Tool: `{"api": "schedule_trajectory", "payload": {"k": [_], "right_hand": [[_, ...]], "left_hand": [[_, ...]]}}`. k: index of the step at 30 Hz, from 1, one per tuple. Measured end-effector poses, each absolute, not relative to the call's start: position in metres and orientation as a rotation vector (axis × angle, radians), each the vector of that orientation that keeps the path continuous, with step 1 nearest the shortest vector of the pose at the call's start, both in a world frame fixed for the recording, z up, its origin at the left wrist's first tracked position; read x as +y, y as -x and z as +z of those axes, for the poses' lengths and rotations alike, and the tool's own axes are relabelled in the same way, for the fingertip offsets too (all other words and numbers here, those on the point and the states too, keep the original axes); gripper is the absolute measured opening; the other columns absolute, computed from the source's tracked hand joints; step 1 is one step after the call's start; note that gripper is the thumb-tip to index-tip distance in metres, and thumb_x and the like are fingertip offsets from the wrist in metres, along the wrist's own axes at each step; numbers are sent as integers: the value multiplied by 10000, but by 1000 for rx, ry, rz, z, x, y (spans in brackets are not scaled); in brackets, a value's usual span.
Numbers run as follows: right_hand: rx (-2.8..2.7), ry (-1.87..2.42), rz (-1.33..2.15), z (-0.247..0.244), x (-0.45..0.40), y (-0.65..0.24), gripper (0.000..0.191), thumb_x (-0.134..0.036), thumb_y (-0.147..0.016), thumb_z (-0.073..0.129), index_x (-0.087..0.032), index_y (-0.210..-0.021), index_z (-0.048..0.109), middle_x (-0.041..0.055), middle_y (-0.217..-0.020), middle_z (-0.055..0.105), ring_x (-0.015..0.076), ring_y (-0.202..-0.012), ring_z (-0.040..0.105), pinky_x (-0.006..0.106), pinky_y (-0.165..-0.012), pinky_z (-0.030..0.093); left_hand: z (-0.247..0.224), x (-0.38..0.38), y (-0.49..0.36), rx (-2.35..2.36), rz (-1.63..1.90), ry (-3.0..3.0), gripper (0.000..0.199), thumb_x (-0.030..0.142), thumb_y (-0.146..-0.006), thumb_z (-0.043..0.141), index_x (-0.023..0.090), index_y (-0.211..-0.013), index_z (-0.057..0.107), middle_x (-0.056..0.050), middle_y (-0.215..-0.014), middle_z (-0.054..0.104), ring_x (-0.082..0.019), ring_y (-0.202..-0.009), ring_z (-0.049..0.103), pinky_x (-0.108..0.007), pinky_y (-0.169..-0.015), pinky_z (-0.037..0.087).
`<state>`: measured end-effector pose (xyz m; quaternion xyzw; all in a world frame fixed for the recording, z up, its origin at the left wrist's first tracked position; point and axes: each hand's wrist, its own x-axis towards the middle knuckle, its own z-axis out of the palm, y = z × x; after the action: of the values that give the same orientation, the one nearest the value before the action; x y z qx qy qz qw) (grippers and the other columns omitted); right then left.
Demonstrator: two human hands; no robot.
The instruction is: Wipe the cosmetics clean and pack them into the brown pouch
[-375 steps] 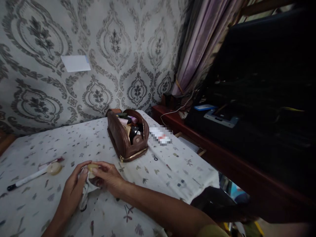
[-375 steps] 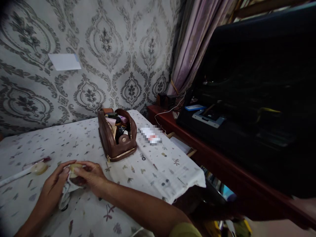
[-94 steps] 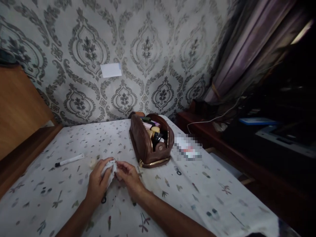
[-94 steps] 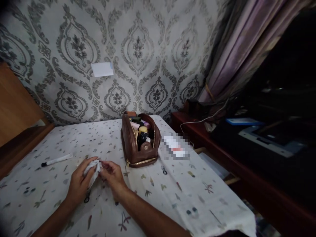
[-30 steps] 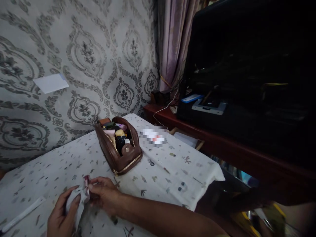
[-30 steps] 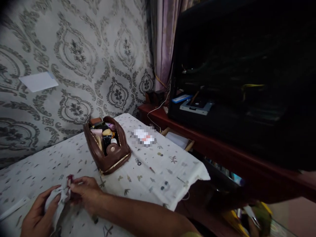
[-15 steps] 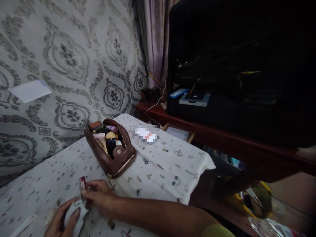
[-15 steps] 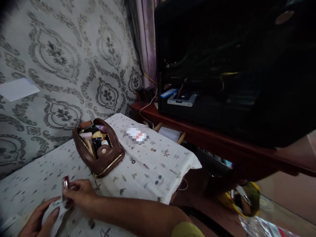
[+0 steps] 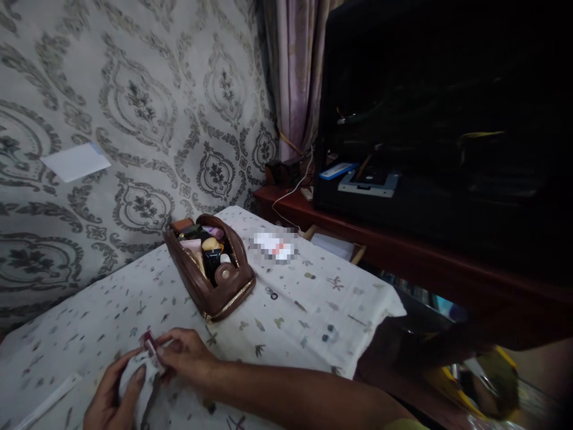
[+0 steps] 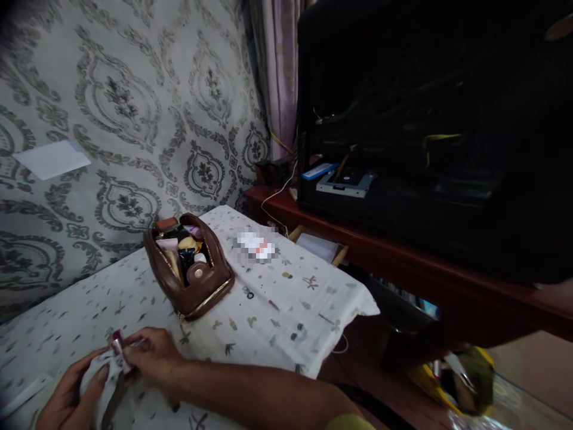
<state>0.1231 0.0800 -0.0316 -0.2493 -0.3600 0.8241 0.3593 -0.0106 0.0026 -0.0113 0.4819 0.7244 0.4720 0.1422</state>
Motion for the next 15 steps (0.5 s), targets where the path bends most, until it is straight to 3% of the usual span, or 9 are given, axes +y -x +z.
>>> {"api": "schedule_trajectory", "payload": {"k": [5,9,15], "right_hand": [[-950,624,2181,-24,75,-128,668,-624,-445,891,-158,-871,674,-77,-556,572,84,-485,520,228,-503,440],[-953,698,2206,-15,72,-133,707,-505,-309,948,-141,-855,685,-71,-636,597,84,-506,545,231,-501,451],[-997,601,2326,-11,68,-140,663,-599,-386,904,-138,-819,704,-26,-662,641,109,-547,577,233,-504,445]], "left_hand": [[0,3,1,2087,1454,-1298,563,627,-726,662,189,-1080,653,-99,-1185,681,-322,-1185,589,-473,-1128,382],[7,3,-5,2136,1523,-1242,569,633,-712,652,178,-1053,647,-93,-1124,687,-303,-1112,608,-452,-1077,414],[12,3,-8,2161,1597,-1112,541,614,-740,638,192,-1080,633,-64,-1089,684,-273,-1068,612,-422,-1026,435]]}}
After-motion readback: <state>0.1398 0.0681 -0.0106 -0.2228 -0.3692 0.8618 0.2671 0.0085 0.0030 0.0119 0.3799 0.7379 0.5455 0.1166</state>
